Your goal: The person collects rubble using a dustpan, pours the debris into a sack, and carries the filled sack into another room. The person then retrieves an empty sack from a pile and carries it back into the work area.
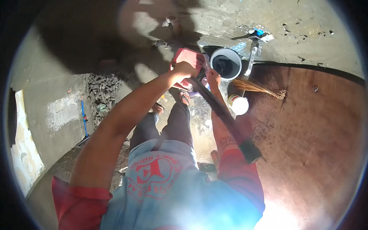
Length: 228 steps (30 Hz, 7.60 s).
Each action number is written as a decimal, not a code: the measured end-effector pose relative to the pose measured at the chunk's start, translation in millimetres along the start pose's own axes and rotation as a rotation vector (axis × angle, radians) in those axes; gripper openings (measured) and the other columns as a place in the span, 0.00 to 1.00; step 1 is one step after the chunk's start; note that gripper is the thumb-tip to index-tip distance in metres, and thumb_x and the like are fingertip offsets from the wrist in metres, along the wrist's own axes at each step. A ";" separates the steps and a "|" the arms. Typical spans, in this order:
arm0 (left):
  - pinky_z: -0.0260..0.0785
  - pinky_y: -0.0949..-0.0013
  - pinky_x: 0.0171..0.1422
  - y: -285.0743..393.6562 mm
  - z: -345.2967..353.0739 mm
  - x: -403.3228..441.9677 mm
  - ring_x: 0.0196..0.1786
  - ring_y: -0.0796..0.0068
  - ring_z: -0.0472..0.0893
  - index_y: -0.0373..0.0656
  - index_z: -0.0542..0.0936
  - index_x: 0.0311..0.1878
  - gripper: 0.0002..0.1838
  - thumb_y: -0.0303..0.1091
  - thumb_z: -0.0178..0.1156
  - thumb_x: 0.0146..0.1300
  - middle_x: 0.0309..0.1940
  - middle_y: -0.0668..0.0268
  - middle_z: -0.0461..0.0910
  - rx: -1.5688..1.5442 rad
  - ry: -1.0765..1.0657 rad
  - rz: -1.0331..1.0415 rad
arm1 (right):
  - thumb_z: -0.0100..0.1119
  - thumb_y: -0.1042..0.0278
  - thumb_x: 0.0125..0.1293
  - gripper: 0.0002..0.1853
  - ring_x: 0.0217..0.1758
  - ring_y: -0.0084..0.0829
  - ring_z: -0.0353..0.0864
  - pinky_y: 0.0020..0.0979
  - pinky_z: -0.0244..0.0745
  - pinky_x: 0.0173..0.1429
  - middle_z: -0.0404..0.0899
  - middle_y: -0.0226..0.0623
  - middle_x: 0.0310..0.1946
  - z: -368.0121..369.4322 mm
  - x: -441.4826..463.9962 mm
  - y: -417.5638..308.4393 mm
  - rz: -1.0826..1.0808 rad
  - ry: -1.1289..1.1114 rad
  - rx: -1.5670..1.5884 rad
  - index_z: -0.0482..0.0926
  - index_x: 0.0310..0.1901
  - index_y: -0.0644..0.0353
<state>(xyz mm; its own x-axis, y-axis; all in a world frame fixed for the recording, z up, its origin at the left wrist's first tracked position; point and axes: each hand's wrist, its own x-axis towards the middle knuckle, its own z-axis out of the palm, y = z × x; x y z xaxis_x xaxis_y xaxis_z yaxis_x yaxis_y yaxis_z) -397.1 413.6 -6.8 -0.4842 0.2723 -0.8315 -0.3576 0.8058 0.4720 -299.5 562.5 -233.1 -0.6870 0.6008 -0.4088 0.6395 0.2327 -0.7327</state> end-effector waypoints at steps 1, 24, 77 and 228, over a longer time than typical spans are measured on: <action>0.78 0.67 0.23 10.1 0.1 -8.4 0.19 0.68 0.82 0.36 0.82 0.26 0.10 0.34 0.62 0.46 0.22 0.57 0.81 0.025 -0.006 -0.009 | 0.56 0.49 0.56 0.17 0.35 0.40 0.83 0.38 0.73 0.40 0.82 0.42 0.30 -1.0 1.7 3.9 -0.013 -0.010 -0.002 0.84 0.41 0.48; 0.73 0.79 0.34 -201.6 -173.9 -54.0 0.30 0.79 0.74 0.39 0.75 0.37 0.05 0.30 0.54 0.63 0.28 0.65 0.73 -0.968 -0.336 0.305 | 0.50 0.51 0.62 0.17 0.40 0.36 0.82 0.34 0.76 0.40 0.81 0.40 0.36 -9.5 11.9 85.8 -0.274 -0.345 -1.319 0.79 0.38 0.56; 0.81 0.69 0.36 -773.4 21.4 96.1 0.52 0.42 0.68 0.35 0.75 0.45 0.12 0.26 0.56 0.58 0.51 0.45 0.69 -2.901 0.564 0.269 | 0.57 0.55 0.64 0.16 0.25 0.32 0.78 0.35 0.76 0.26 0.72 0.35 0.31 -263.8 -322.6 62.3 0.935 -0.249 -0.417 0.67 0.49 0.49; 0.74 0.61 0.43 -548.3 -18.2 31.5 0.38 0.56 0.82 0.50 0.79 0.47 0.16 0.38 0.59 0.54 0.32 0.57 0.82 -1.010 2.027 -0.542 | 0.51 0.58 0.64 0.20 0.11 0.31 0.70 0.33 0.67 0.16 0.74 0.39 0.14 61.6 107.3 -107.8 -0.672 -0.699 -1.039 0.76 0.20 0.66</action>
<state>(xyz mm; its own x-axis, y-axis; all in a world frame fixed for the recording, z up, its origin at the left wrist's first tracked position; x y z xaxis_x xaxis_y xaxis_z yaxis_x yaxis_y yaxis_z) -230.8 -29.2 -286.5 0.0987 -0.9931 0.0626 -0.5094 0.0037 0.8605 -463.4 554.7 -231.4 -0.7873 -0.2722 -0.5532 -0.1236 0.9487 -0.2910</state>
